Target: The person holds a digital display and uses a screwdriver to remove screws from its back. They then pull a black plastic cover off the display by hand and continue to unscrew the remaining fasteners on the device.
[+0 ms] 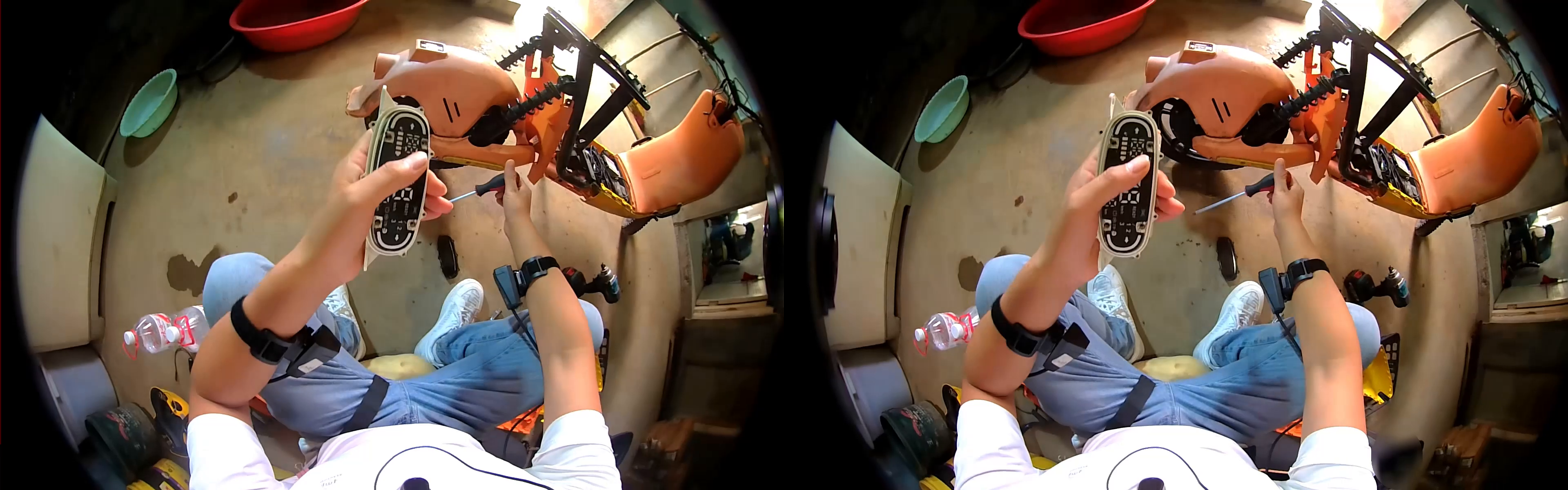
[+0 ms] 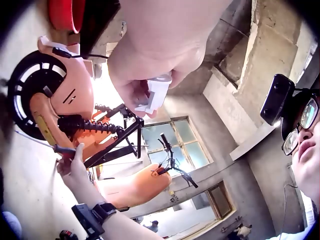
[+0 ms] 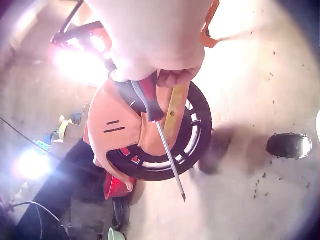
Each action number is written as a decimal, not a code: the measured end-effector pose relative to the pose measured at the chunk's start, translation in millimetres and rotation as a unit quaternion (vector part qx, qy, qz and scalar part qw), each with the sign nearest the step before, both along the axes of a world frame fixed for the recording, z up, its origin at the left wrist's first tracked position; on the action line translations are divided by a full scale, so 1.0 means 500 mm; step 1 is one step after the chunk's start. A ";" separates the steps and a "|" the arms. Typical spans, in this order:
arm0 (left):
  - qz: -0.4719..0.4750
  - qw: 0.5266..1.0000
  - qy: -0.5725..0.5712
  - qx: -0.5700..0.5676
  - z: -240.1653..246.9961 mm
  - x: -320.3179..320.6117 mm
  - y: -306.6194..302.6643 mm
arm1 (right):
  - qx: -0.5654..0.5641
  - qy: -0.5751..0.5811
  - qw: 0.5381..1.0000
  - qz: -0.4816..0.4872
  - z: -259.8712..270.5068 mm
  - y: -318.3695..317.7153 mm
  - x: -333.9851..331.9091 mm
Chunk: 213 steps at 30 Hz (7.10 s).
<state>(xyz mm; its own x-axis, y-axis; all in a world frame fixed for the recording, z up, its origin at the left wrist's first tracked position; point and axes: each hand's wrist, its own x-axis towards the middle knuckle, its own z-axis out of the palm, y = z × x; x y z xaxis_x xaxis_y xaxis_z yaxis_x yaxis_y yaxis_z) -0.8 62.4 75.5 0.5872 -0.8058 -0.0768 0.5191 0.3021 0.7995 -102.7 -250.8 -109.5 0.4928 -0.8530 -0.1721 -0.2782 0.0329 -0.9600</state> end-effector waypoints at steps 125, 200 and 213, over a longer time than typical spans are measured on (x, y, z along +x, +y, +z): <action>0.062 0.994 -0.060 0.073 -0.089 -0.068 -0.064 | -0.177 -0.047 0.945 0.272 0.313 0.296 -0.037; 0.114 0.987 0.106 0.022 -0.095 -0.004 -0.052 | -0.305 0.382 0.849 0.199 -0.068 0.025 0.035; 0.115 0.985 0.105 0.076 -0.098 0.024 -0.075 | -0.148 0.566 0.780 0.223 -0.373 0.008 -0.055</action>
<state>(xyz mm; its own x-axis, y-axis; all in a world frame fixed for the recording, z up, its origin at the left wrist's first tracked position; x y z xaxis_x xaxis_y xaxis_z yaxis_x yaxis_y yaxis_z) 11.4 24.9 26.5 0.7106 -0.6237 -0.3256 0.6101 0.3159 0.7266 -130.4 -246.7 -296.1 0.4276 -0.7253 -0.5395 -0.8730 -0.4861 -0.0384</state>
